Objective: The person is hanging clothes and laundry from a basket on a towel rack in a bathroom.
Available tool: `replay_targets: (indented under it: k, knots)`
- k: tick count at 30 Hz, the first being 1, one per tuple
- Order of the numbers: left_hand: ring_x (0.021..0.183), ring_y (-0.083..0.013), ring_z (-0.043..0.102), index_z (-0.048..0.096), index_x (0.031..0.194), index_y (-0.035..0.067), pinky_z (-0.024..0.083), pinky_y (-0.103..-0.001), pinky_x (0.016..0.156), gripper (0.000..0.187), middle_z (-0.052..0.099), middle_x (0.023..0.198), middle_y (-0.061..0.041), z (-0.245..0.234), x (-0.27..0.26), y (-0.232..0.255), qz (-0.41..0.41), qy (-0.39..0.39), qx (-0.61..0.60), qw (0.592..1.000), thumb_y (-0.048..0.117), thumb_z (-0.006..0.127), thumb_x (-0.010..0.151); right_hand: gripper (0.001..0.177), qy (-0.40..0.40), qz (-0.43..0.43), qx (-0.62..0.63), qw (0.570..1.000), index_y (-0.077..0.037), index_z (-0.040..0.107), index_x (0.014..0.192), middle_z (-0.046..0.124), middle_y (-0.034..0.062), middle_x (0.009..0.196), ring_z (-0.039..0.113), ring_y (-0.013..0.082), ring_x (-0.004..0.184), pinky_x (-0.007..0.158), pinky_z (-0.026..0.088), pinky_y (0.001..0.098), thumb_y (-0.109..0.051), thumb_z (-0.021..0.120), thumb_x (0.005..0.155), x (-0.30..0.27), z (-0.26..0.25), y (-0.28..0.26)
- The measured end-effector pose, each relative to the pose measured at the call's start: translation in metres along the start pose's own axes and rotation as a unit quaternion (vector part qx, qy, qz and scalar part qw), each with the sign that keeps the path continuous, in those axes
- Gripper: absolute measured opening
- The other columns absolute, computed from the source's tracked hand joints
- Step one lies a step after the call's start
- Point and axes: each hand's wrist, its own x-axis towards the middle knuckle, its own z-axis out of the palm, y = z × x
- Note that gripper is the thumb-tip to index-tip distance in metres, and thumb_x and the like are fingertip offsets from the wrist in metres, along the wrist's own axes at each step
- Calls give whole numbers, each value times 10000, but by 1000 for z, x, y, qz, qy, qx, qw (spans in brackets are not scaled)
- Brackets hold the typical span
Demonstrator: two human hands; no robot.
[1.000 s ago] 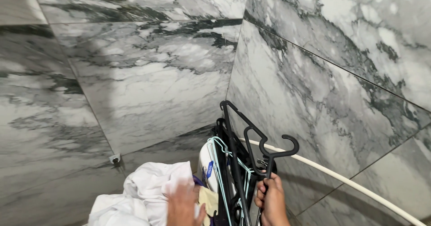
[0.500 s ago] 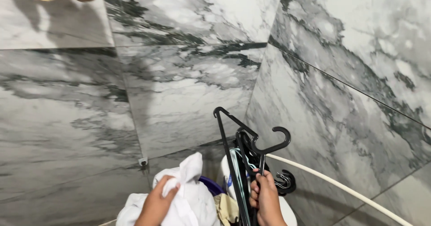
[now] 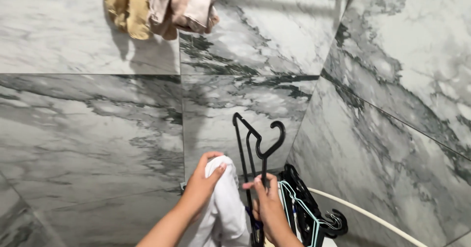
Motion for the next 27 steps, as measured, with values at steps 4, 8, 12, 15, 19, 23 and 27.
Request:
replay_targets:
  k: [4,8,12,15,19,23,27]
  knots:
    - [927,-161,627,586,1268,162,530,-319,784,310,684,1067,-86,8,10,6,-57,-34,-158,985,204,618,963,327,-15,-3,-32,999,-174,431,1164,718,17,853,336,75,414,370,246,264,-267,644,935,-2,32,-9]
    - [918,-213,618,555,1293,177,528,-357,766,293,649,1049,-115,6,13,24,-124,-77,-297,944,174,527,1002,446,-34,-36,-58,997,-185,428,1176,593,4,739,396,70,422,368,257,261,-184,766,887,4,43,-10]
    - [1008,-216,656,574,1331,153,552,-353,873,369,668,1130,-113,-11,21,13,-131,-100,-355,920,101,439,992,455,-38,-45,-47,997,-189,410,1168,625,-4,755,390,76,412,360,248,265,-124,749,871,14,42,-17]
    - [1099,-217,659,617,1369,112,545,-347,960,473,657,1223,-143,-25,21,15,-93,-144,-322,931,2,411,958,453,-48,-49,-30,997,-193,394,1173,624,3,788,402,78,428,366,256,263,-71,715,878,22,40,-22]
    - [1232,-273,618,644,1326,177,488,-367,1038,557,612,1336,-155,-44,12,38,164,-185,112,962,-50,466,850,445,-78,-62,12,995,-197,371,1184,629,33,860,424,67,474,387,262,253,-28,666,897,31,43,-40]
    - [1310,-385,508,617,1333,253,449,-406,1044,523,463,1418,-177,-56,12,33,299,-190,416,838,1,586,876,450,-117,-67,25,991,-200,365,1193,610,35,863,394,58,478,387,237,247,-15,653,902,39,41,-51]
    - [1358,-456,430,617,1363,245,384,-461,1072,579,425,1420,-207,-73,34,-1,428,-156,466,759,-14,643,846,441,-130,-63,14,989,-195,373,1200,585,23,848,389,53,485,390,230,245,-22,660,912,36,44,-61]
